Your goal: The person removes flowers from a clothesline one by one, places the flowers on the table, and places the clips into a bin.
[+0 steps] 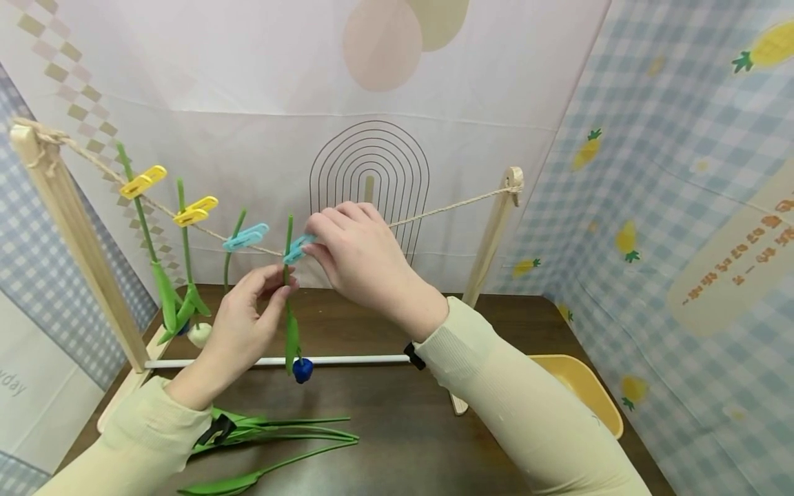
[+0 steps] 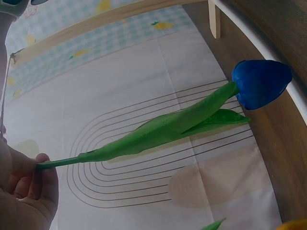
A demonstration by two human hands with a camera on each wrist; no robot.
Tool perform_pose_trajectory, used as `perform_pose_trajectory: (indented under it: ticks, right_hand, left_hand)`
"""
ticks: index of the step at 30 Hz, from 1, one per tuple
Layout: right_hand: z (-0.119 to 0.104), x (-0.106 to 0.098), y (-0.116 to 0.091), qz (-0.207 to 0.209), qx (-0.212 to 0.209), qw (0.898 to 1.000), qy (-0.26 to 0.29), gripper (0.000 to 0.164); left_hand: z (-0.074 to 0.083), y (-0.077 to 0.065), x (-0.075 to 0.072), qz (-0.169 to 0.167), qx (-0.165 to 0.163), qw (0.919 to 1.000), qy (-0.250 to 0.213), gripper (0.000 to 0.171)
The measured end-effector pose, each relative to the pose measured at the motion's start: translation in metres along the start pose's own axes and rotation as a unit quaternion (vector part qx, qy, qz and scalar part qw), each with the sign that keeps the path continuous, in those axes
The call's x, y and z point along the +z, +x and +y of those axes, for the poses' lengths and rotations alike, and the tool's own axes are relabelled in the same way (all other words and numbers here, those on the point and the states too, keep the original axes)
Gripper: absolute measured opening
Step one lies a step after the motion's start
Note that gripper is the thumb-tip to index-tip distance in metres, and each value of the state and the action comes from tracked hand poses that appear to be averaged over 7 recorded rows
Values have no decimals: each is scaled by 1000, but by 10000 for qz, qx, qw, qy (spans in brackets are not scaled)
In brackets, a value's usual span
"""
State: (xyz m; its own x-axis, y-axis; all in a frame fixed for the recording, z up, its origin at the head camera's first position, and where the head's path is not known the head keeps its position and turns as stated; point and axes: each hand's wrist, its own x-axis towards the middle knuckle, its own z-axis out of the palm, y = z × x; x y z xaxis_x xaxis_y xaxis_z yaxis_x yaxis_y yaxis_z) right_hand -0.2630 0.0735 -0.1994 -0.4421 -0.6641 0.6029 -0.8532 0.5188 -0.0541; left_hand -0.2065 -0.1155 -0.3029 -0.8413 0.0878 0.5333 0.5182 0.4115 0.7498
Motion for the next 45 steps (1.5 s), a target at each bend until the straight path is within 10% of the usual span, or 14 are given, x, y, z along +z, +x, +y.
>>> perform_pose_trajectory:
  ticks: [45]
  right_hand:
    - [-1, -18, -17, 363, -204, 9991, 35, 17]
  left_hand:
    - [-9, -20, -10, -220, -417, 9986, 224, 26]
